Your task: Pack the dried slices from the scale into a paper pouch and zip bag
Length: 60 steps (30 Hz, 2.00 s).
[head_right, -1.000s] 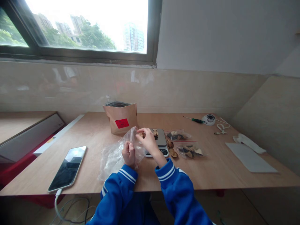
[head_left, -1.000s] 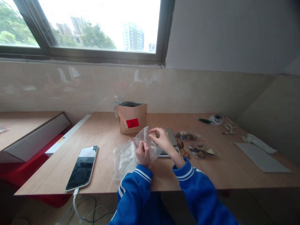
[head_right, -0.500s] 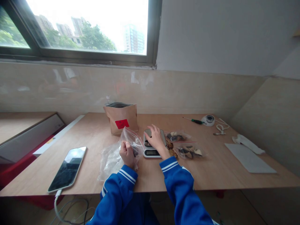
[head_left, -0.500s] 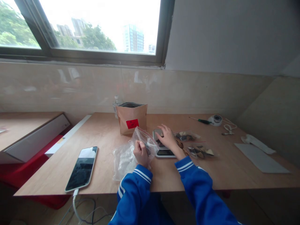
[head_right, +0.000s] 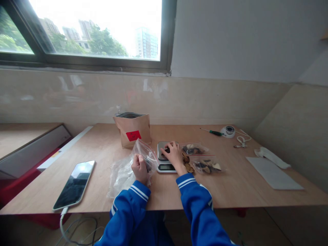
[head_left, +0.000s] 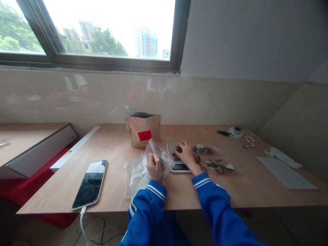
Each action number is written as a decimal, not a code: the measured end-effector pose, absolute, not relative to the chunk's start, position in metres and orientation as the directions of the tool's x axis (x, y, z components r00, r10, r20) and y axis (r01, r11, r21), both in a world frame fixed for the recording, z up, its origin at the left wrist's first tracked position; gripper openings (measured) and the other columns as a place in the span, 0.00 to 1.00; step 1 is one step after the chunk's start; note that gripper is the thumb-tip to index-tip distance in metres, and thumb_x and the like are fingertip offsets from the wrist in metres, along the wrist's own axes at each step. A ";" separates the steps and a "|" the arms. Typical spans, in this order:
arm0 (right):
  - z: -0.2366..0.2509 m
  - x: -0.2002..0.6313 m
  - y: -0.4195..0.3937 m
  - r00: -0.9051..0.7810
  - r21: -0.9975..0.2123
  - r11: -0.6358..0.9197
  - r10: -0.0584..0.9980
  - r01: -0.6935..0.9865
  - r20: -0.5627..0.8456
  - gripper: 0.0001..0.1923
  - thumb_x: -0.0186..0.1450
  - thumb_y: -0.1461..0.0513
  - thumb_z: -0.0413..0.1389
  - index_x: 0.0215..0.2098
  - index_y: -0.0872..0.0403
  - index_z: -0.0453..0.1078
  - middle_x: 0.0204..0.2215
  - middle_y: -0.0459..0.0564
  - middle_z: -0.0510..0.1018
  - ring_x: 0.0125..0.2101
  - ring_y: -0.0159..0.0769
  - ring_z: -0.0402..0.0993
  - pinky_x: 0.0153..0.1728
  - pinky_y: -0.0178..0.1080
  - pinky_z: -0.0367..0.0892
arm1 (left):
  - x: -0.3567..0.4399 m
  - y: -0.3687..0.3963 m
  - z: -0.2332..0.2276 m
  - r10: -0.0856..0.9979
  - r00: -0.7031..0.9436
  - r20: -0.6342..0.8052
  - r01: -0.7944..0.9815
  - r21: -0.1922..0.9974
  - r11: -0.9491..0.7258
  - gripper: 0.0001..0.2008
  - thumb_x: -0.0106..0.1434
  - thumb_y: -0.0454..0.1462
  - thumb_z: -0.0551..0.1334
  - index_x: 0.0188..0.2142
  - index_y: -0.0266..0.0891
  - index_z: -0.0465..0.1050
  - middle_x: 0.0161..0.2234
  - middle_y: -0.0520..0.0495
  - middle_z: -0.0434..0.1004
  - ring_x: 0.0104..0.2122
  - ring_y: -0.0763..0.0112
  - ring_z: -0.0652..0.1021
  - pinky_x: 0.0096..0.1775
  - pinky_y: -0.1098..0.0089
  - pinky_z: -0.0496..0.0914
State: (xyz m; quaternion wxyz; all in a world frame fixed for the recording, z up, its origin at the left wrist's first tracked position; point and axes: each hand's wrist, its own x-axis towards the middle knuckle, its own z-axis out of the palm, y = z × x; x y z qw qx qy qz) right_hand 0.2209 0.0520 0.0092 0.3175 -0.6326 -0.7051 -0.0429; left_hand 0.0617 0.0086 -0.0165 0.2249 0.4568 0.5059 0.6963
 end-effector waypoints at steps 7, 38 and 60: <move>0.011 0.228 0.052 0.044 -0.348 0.187 0.828 0.919 0.558 0.12 0.64 0.54 0.51 0.37 0.50 0.72 0.35 0.50 0.70 0.36 0.39 0.70 0.37 0.38 0.62 | 0.061 0.009 -0.018 0.784 -0.470 0.405 0.162 0.913 -0.375 0.15 0.65 0.42 0.49 0.23 0.41 0.56 0.16 0.58 0.54 0.16 0.77 0.60 0.22 0.75 0.56; 0.081 0.128 0.026 0.014 -0.801 0.427 0.879 0.420 0.476 0.11 0.64 0.56 0.48 0.41 0.52 0.58 0.36 0.52 0.73 0.37 0.38 0.72 0.39 0.40 0.67 | 0.060 0.006 -0.007 0.748 -0.500 0.436 0.193 0.899 -0.394 0.15 0.64 0.42 0.50 0.23 0.40 0.58 0.18 0.56 0.59 0.19 0.75 0.63 0.24 0.74 0.58; 0.086 0.140 0.020 -0.082 -0.844 0.308 0.949 0.438 0.303 0.18 0.61 0.59 0.54 0.49 0.54 0.61 0.30 0.47 0.77 0.32 0.37 0.75 0.36 0.40 0.68 | 0.060 0.010 -0.024 0.745 -0.499 0.443 0.197 0.895 -0.401 0.14 0.65 0.44 0.49 0.27 0.40 0.61 0.19 0.54 0.64 0.19 0.74 0.66 0.24 0.72 0.60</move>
